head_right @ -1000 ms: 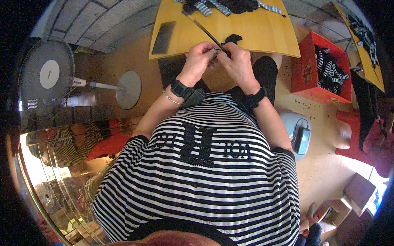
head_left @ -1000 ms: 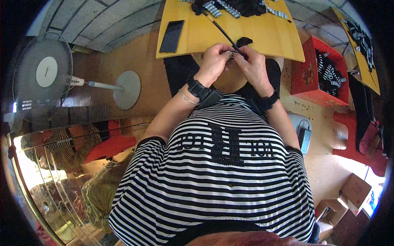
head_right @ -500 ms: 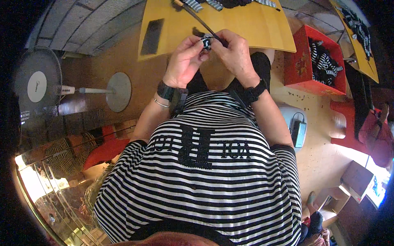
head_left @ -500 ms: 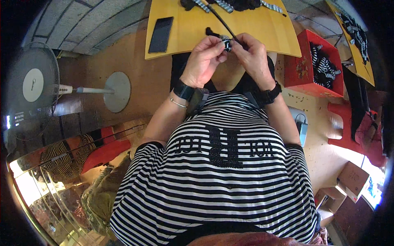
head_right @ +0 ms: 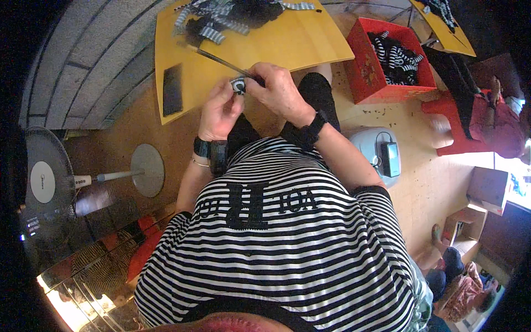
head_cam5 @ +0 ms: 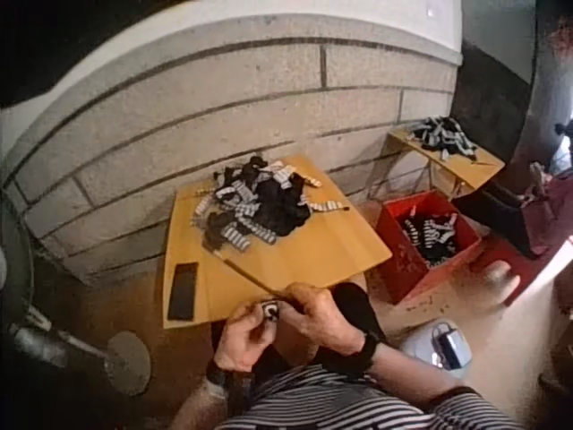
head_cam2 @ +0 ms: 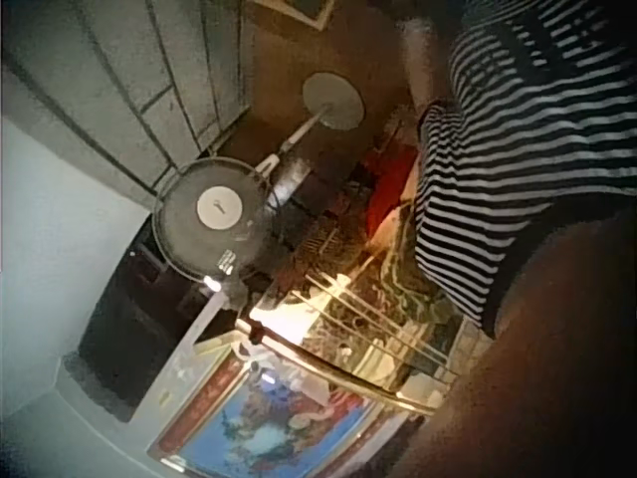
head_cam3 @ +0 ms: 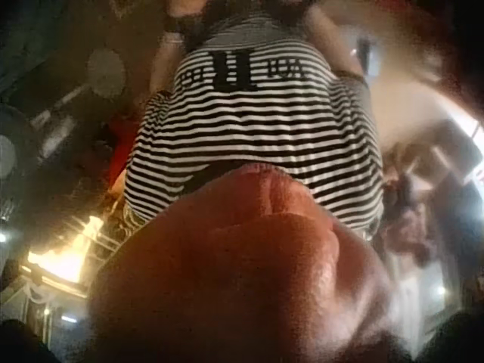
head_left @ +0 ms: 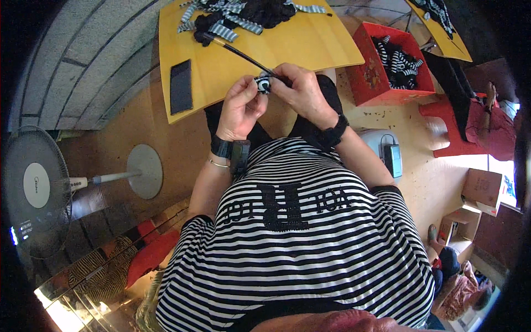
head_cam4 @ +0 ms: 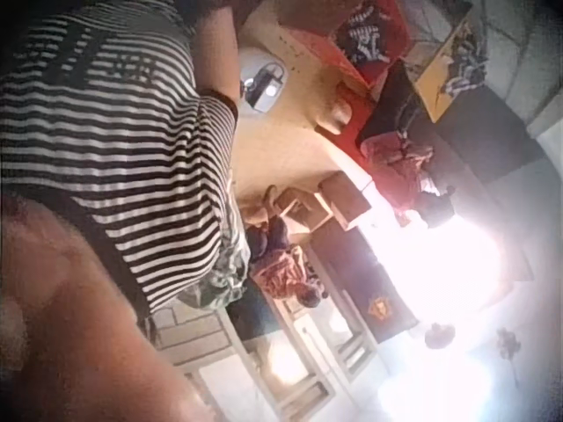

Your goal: Preparing and loading striped socks or sleeves onto a thin rod for processing.

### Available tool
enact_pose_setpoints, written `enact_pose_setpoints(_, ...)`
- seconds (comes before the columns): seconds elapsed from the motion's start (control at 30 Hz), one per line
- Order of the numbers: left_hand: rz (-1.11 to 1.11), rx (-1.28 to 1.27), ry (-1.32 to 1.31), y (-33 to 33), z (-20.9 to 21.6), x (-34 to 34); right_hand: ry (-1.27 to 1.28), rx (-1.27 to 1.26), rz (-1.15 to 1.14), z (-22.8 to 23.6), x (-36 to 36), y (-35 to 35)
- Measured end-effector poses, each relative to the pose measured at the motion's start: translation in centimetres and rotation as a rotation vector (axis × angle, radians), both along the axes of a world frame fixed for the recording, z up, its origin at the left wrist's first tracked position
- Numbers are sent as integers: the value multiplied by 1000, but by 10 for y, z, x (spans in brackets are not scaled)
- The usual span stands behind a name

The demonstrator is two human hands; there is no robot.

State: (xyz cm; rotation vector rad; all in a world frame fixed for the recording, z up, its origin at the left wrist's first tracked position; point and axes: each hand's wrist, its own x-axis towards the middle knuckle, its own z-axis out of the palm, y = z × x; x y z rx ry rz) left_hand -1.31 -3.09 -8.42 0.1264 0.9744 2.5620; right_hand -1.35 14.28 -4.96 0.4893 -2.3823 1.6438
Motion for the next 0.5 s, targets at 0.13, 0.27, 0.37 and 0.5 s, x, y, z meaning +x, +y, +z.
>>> enact_pose_setpoints(0.13, 228, -125, 73, 12, 10, 7, -275, -245, 8, -5, -1, -6)
enact_pose_setpoints(0.27, 287, -156, -23, -4, -1, 0, -244, -286, 96, -9, 1, -21)
enact_pose_setpoints(0.37, 250, 31, -236, -15, 1, 12, -222, -247, 87, -9, 0, -28)
enact_pose_setpoints(0.5, 160, 240, -171, -10, 6, 17, -186, -289, 97, -8, -1, -29)
